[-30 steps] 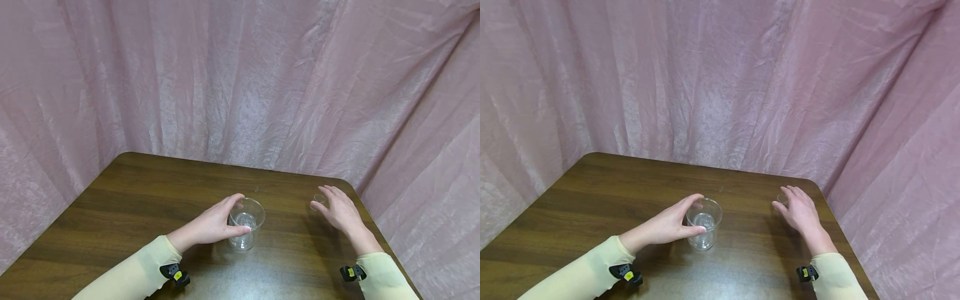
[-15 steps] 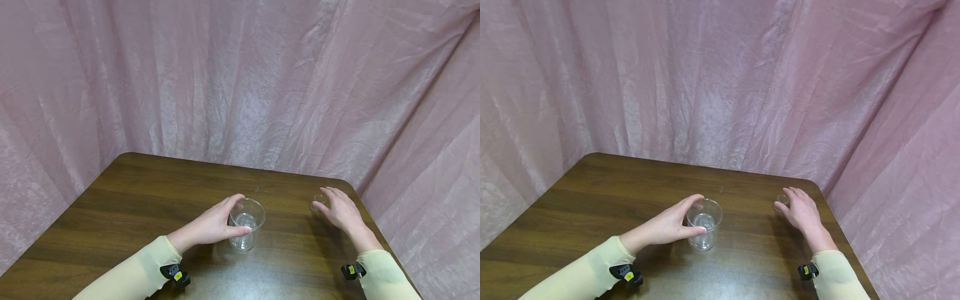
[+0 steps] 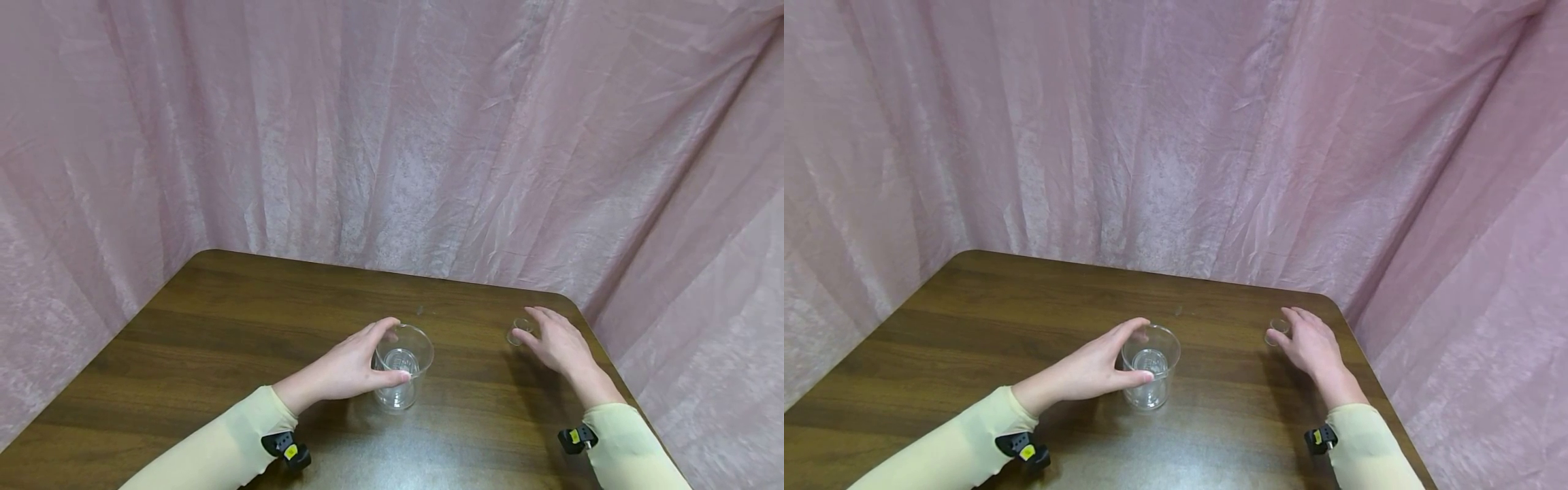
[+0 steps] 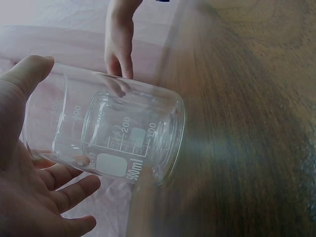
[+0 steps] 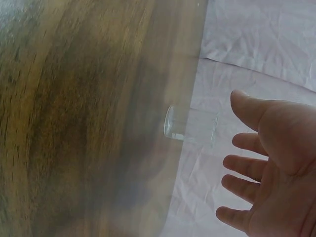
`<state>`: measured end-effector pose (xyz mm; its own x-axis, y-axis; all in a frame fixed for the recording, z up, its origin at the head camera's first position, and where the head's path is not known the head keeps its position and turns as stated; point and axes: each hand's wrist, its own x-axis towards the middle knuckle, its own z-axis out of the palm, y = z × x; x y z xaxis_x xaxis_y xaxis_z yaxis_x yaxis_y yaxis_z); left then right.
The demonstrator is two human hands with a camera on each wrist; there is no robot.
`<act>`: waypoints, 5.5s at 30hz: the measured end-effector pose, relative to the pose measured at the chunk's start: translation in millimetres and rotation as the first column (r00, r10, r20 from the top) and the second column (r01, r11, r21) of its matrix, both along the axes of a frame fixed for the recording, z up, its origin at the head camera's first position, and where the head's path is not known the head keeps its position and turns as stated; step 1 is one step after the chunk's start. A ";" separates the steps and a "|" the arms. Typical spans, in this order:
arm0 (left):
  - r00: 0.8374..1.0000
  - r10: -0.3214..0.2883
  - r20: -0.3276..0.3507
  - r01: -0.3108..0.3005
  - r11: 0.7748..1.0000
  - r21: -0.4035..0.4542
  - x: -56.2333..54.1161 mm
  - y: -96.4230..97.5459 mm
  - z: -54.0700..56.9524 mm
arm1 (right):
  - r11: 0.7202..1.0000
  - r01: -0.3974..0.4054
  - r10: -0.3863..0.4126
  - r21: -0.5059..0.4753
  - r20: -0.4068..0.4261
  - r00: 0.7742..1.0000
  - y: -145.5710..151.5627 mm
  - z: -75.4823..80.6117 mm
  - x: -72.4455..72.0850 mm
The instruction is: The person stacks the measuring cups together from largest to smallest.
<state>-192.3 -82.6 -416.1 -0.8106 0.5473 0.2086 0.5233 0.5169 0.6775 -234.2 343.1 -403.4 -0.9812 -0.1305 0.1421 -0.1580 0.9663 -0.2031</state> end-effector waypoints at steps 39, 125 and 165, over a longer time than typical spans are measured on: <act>1.000 0.002 0.004 -0.002 1.000 -0.004 0.5 -0.5 -0.3 | 1.000 0.022 -0.022 0.002 0.094 0.995 6.0 -14.4 -12.3; 1.000 0.002 0.000 -0.002 1.000 -0.008 0.4 -0.7 0.4 | 0.998 0.017 -0.017 -0.060 0.012 1.000 -17.3 -4.3 4.0; 1.000 -0.001 0.000 0.001 1.000 -0.007 -0.3 -0.4 -0.3 | 0.989 -0.050 0.041 -0.137 -0.068 0.997 -46.4 13.9 29.3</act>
